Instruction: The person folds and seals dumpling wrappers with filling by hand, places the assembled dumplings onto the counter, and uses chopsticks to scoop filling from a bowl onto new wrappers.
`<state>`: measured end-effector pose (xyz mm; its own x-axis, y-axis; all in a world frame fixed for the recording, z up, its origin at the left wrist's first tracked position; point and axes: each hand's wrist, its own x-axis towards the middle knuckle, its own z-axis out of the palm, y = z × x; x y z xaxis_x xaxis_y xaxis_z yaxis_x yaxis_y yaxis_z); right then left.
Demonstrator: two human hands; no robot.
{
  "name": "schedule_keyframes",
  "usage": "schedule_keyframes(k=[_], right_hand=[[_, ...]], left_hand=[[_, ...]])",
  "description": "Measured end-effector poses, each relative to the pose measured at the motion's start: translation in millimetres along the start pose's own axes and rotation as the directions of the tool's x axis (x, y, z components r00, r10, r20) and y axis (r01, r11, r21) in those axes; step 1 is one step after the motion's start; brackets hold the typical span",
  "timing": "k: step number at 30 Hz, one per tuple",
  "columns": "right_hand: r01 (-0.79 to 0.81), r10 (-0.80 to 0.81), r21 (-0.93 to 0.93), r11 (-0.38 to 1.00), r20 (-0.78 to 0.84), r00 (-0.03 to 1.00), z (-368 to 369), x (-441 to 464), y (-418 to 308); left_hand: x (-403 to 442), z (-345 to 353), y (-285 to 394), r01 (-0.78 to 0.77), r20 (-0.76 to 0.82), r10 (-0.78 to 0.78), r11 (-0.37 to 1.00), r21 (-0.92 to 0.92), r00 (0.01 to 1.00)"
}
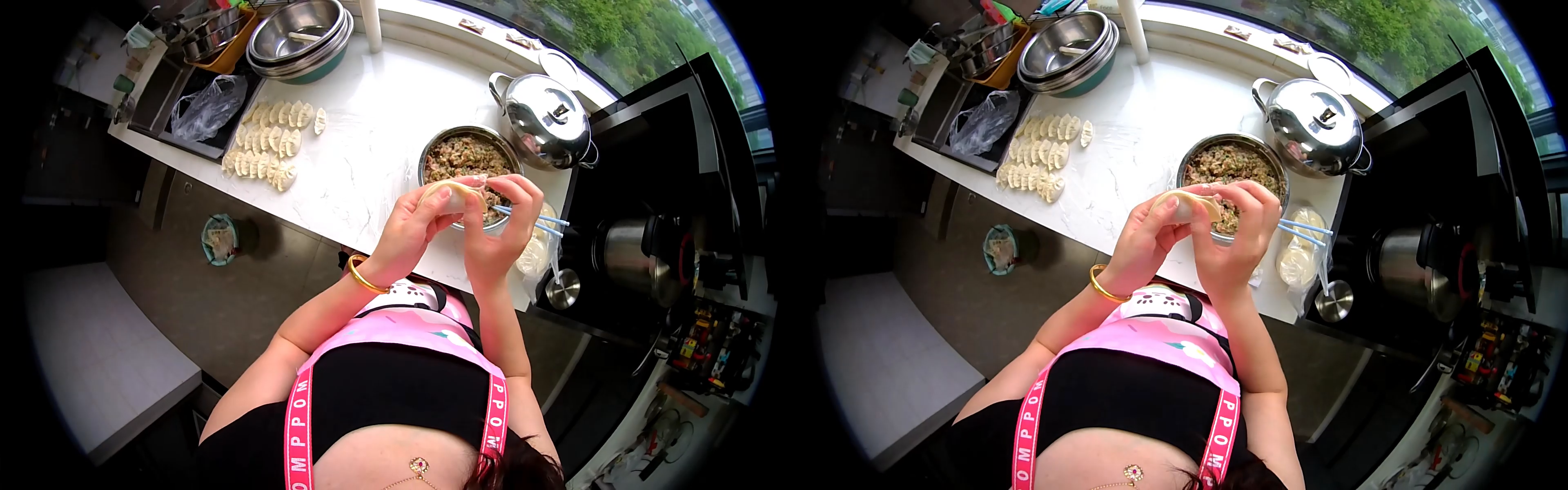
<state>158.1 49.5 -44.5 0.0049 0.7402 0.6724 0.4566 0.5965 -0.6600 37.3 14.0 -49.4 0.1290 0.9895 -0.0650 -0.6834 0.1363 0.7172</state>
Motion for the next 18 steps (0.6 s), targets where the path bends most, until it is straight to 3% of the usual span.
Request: schedule_keyframes(k=[2, 4, 5, 6, 7, 9, 11, 12, 14, 18], right_hand=[[-0.209, 0.197, 0.264, 0.942, 0.072, 0.978, -2.3, -5.2, 3.3], [-0.291, 0.252, 0.312, 0.904, 0.159, 0.955, -7.3, -9.0, 1.7], [-0.501, 0.389, 0.502, 0.705, 0.317, 0.865, -8.4, -10.4, 0.8], [-0.669, 0.455, 0.612, 0.422, 0.494, 0.740, -8.9, -11.6, -0.2], [-0.678, 0.471, 0.626, 0.385, 0.499, 0.728, -8.6, -7.8, -6.2], [-0.678, 0.468, 0.615, 0.402, 0.499, 0.729, -9.4, -6.8, -4.0], [-0.678, 0.465, 0.604, 0.419, 0.499, 0.731, -9.1, -7.7, -3.5], [-0.666, 0.459, 0.614, 0.423, 0.489, 0.742, -8.6, -8.5, -3.7], [-0.652, 0.453, 0.627, 0.426, 0.476, 0.754, -6.9, -10.1, -4.4], [-0.566, 0.427, 0.667, 0.484, 0.384, 0.818, -2.1, -12.8, -9.4]], left_hand=[[1.1, 3.6, 1.4, -0.047, -0.042, 0.049, 0.997, 0.057, 0.998], [1.1, 2.5, 2.9, -0.073, -0.003, 0.074, 0.991, 0.109, 0.997], [0.7, 1.9, 3.5, -0.101, 0.035, 0.097, 0.982, 0.158, 0.995], [-0.1, 0.8, 2.9, -0.098, 0.038, 0.093, 0.982, 0.160, 0.995], [-0.6, -1.0, 1.6, -0.079, 0.036, 0.074, 0.981, 0.175, 0.997], [-0.7, -1.3, 1.5, -0.058, 0.039, 0.051, 0.979, 0.194, 0.998], [-1.5, -0.5, 2.5, -0.184, 0.060, 0.175, 0.908, 0.375, 0.983], [-2.2, -0.1, 2.7, -0.183, 0.064, 0.172, 0.907, 0.378, 0.983], [-3.7, 0.6, 3.2, -0.268, 0.032, 0.304, 0.779, 0.567, 0.952], [-5.8, -2.4, 6.8, -0.272, 0.035, 0.348, 0.663, 0.697, 0.937]])
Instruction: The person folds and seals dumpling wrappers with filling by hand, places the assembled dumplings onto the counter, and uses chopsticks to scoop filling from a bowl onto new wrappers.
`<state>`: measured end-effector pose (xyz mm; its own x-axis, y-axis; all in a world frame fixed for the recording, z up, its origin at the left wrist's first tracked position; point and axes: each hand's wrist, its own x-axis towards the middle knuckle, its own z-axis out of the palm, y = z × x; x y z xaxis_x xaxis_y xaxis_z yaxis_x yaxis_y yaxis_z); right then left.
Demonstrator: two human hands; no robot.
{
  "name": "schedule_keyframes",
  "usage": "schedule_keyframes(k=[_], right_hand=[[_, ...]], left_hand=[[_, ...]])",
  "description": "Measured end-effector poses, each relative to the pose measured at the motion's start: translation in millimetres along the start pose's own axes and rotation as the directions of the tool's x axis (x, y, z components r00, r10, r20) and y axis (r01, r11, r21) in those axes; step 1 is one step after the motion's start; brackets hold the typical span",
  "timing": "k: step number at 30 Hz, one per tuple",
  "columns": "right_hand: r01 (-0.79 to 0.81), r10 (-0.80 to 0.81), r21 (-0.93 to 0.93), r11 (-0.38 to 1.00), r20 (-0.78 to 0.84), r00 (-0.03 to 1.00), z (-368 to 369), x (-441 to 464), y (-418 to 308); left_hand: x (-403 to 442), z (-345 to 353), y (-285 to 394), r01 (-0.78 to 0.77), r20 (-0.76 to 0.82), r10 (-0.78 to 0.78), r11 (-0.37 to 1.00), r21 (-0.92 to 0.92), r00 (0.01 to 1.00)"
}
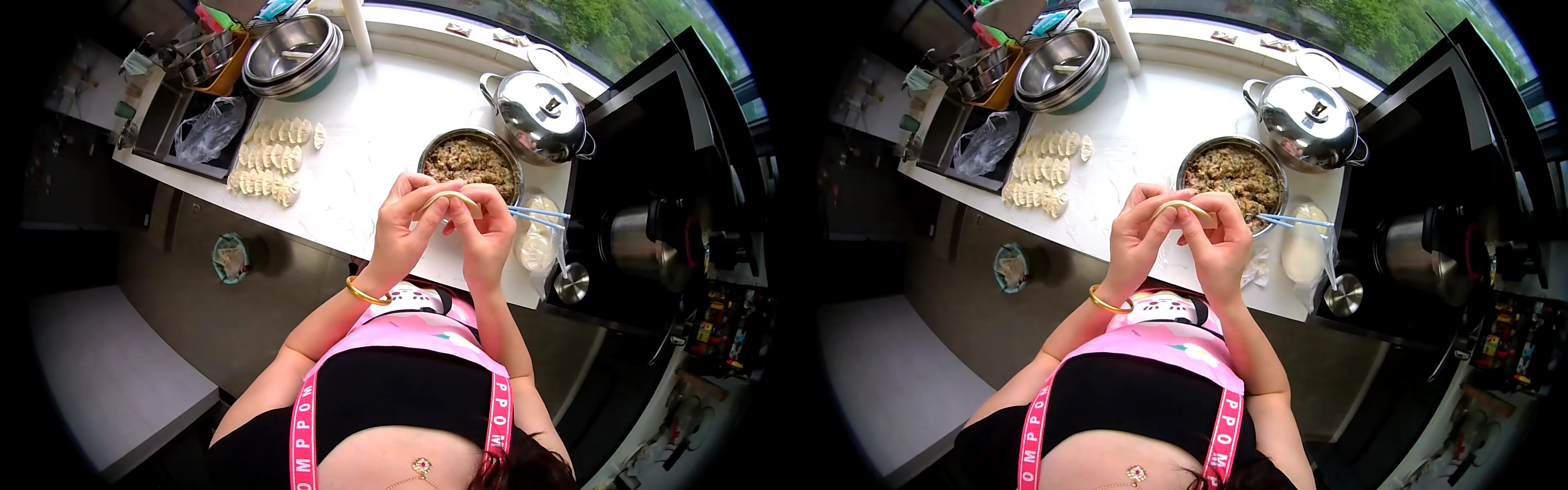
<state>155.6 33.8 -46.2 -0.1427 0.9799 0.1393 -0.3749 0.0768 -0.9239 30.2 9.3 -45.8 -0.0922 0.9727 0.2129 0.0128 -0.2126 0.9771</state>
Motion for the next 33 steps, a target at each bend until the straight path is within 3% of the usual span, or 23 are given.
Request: schedule_keyframes(k=[2, 5, 8, 12, 17, 21, 24, 26, 33], right_hand=[[0.047, -0.048, -0.029, 0.998, -0.025, 0.999, 2.7, -1.1, 0.8], [0.103, -0.108, -0.076, 0.992, -0.066, 0.992, 4.7, -3.7, 3.4], [0.107, -0.120, -0.133, 0.985, -0.091, 0.989, 5.1, -5.0, 4.4], [0.103, -0.120, -0.173, 0.980, -0.093, 0.988, 4.4, -5.5, 3.2], [0.348, -0.413, -0.425, 0.835, -0.067, 0.908, 7.5, -1.2, 2.8], [0.338, -0.413, -0.438, 0.833, -0.086, 0.906, 9.0, -3.0, 4.5], [0.308, -0.383, -0.436, 0.845, -0.093, 0.919, 8.3, -3.7, 4.6], [0.219, -0.261, -0.258, 0.941, -0.140, 0.955, 10.4, -3.3, 0.4], [0.232, -0.255, -0.347, 0.909, -0.024, 0.967, 7.8, 1.8, -0.2]], left_hand=[[-0.6, -2.8, -2.0, -0.076, -0.075, 0.088, 0.985, 0.153, 0.993], [2.9, -0.6, 2.7, -0.119, -0.140, 0.132, 0.988, 0.102, 0.981], [5.2, -3.1, 2.7, -0.182, -0.118, 0.220, 0.947, 0.265, 0.968], [8.1, -1.5, 4.6, -0.217, -0.115, 0.259, 0.933, 0.288, 0.959], [12.0, 0.9, 9.4, -0.278, -0.140, 0.345, 0.892, 0.358, 0.928], [12.6, 2.2, 8.9, -0.286, -0.146, 0.360, 0.882, 0.374, 0.922], [11.9, 1.3, 4.3, -0.255, -0.157, 0.319, 0.908, 0.332, 0.934], [11.4, 0.9, 4.7, -0.188, -0.162, 0.221, 0.962, 0.199, 0.962], [8.9, -6.4, 7.6, -0.050, -0.114, 0.046, 0.998, -0.032, 0.992]])
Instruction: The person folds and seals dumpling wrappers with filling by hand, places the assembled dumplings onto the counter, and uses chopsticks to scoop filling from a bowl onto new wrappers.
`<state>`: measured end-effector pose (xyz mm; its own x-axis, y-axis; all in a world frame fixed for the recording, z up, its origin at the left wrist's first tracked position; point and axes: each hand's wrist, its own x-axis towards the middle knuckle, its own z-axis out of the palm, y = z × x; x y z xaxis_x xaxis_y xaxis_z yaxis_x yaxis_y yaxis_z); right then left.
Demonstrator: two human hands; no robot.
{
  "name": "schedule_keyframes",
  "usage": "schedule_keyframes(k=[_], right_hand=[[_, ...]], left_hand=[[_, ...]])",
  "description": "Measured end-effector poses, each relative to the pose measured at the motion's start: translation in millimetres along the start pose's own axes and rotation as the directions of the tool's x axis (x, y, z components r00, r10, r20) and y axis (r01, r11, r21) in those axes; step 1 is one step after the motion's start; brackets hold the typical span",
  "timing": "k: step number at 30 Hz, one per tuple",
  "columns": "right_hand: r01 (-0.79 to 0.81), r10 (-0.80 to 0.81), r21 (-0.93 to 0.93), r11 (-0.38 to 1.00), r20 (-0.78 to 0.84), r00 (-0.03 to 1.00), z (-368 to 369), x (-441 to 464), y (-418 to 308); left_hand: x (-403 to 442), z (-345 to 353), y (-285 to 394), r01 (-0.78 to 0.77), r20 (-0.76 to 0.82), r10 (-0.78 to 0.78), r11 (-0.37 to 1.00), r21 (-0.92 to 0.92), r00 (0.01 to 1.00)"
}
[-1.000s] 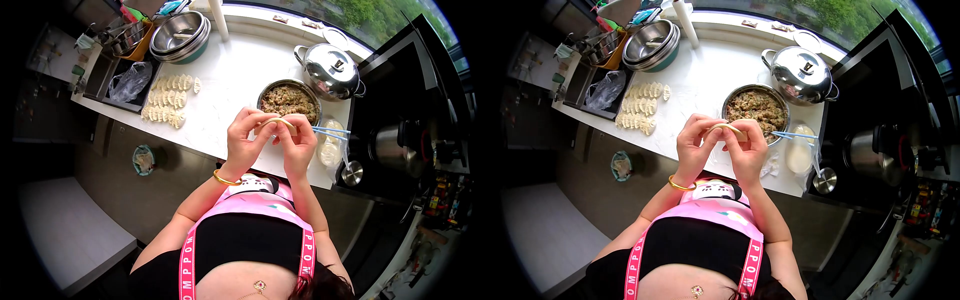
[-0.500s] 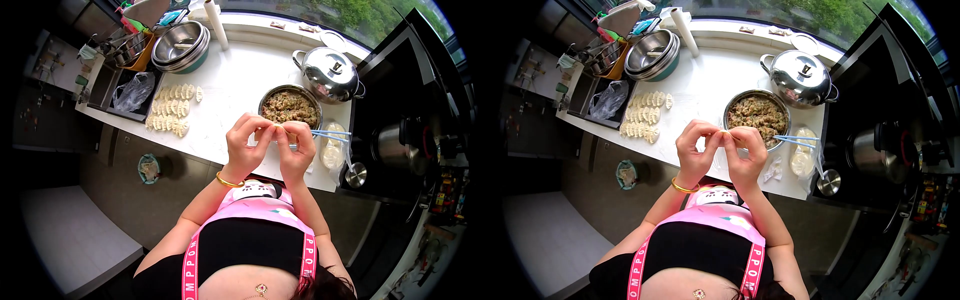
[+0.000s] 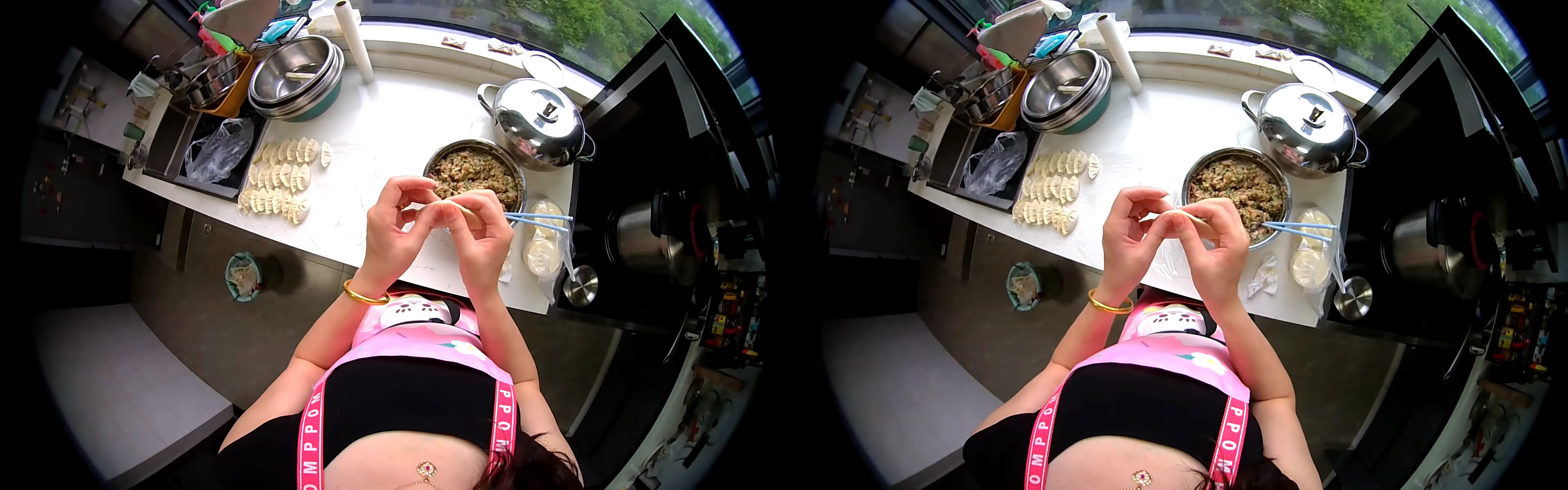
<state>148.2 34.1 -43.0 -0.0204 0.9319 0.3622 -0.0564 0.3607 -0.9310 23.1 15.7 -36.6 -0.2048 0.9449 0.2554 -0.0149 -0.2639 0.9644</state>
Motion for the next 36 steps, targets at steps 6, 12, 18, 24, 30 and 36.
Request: schedule_keyframes(k=[6, 12, 18, 24, 30, 36], right_hand=[[-0.095, 0.104, 0.155, 0.983, -0.048, 0.993, 4.7, -1.4, 1.7], [-0.109, 0.126, 0.141, 0.984, -0.116, 0.985, 3.1, 2.8, -4.3], [-0.121, 0.146, 0.183, 0.976, -0.132, 0.980, 4.2, 3.3, -3.8], [-0.147, 0.187, 0.252, 0.957, -0.142, 0.972, 5.1, 2.8, 1.2], [-0.117, 0.147, 0.197, 0.973, -0.146, 0.978, 7.8, 3.7, 0.6], [-0.123, 0.153, 0.191, 0.974, -0.149, 0.977, 7.6, 3.8, 1.4]], left_hand=[[-2.4, -5.8, 3.9, 0.026, 0.017, -0.025, 0.997, -0.069, 1.000], [-9.8, -14.9, -1.2, 0.109, 0.113, -0.120, 0.989, 0.097, 0.986], [-13.7, -16.7, 1.6, 0.165, 0.091, -0.174, 0.982, 0.094, 0.981], [-13.7, -13.5, -3.6, -0.082, 0.062, 0.065, 0.947, 0.311, 0.996], [-12.0, -13.8, -7.8, -0.223, 0.093, 0.203, 0.877, 0.425, 0.975], [-11.8, -12.4, -9.0, -0.184, 0.074, 0.168, 0.897, 0.402, 0.983]])
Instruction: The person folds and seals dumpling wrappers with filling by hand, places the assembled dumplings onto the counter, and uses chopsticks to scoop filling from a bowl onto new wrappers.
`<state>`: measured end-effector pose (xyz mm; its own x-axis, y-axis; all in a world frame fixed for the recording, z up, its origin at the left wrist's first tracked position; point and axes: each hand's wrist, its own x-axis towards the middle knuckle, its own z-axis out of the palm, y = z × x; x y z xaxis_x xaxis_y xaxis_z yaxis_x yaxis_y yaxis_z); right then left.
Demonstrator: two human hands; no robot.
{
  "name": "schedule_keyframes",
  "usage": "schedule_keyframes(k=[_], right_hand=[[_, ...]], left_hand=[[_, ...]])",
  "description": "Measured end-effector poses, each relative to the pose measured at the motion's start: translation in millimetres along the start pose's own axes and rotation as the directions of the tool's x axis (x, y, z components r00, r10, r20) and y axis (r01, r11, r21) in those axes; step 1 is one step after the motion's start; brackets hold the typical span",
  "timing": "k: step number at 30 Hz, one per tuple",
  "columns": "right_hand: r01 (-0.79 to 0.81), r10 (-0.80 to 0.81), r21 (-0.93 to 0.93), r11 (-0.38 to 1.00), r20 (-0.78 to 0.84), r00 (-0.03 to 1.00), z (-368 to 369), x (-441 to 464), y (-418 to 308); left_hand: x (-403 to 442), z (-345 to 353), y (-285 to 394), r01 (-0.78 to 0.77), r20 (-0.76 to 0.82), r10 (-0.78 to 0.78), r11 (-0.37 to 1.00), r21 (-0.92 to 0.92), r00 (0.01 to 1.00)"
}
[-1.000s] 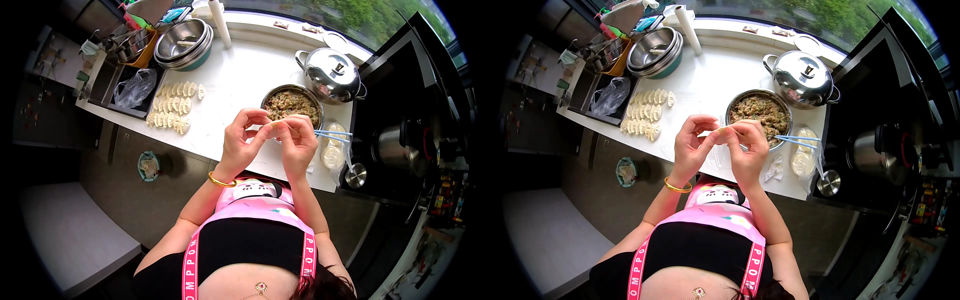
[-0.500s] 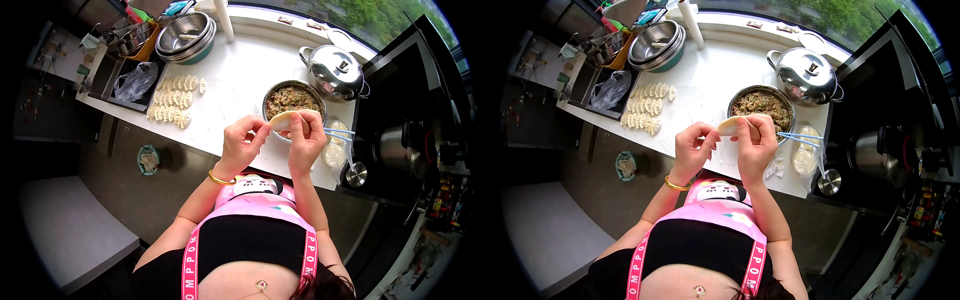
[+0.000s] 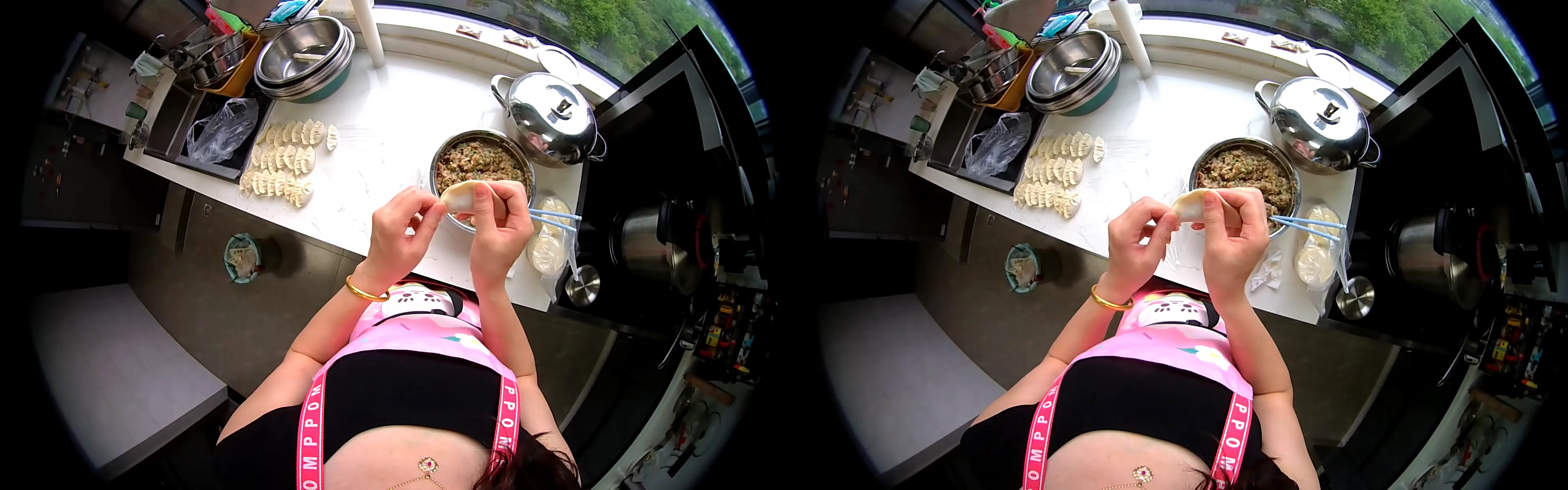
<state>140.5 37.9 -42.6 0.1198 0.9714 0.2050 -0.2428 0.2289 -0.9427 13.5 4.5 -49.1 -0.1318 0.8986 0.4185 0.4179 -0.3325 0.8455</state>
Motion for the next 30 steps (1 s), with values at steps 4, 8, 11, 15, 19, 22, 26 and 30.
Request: schedule_keyframes(k=[4, 8, 11, 15, 19, 22, 26, 30], right_hand=[[-0.002, 0.002, 0.001, 1.000, 0.011, 1.000, -0.3, 0.8, -1.0], [0.028, -0.028, -0.023, 0.999, 0.016, 0.999, 1.1, -0.3, 2.5], [0.045, -0.045, -0.042, 0.998, 0.015, 0.999, 0.3, -0.2, 3.9], [0.059, -0.058, -0.050, 0.997, 0.006, 0.998, 2.7, -0.7, 1.5], [0.084, -0.083, -0.085, 0.993, 0.015, 0.996, 1.7, -1.9, 1.4], [0.080, -0.078, -0.078, 0.994, 0.020, 0.997, 1.9, -2.7, -1.6], [0.074, -0.071, -0.068, 0.995, 0.042, 0.997, 1.5, -3.8, -4.9], [0.106, -0.100, -0.100, 0.989, 0.066, 0.993, 2.1, -5.7, -6.1]], left_hand=[[7.5, 0.7, 2.0, 0.056, -0.007, -0.057, 0.995, -0.087, 0.998], [11.1, 1.2, 2.8, -0.045, -0.039, 0.045, 0.999, 0.017, 0.998], [10.1, 2.1, 3.0, -0.081, -0.051, 0.085, 0.994, 0.067, 0.995], [9.7, 4.3, 3.7, -0.084, -0.069, 0.089, 0.994, 0.075, 0.994], [7.8, 3.7, 6.2, 0.056, -0.050, -0.064, 0.987, -0.154, 0.997], [6.3, -1.6, 8.4, 0.246, 0.043, -0.244, 0.923, -0.296, 0.969], [12.3, -1.5, 13.2, 0.252, 0.052, -0.250, 0.902, -0.351, 0.967], [12.8, -1.5, 7.6, 0.148, 0.037, -0.143, 0.941, -0.306, 0.989]])
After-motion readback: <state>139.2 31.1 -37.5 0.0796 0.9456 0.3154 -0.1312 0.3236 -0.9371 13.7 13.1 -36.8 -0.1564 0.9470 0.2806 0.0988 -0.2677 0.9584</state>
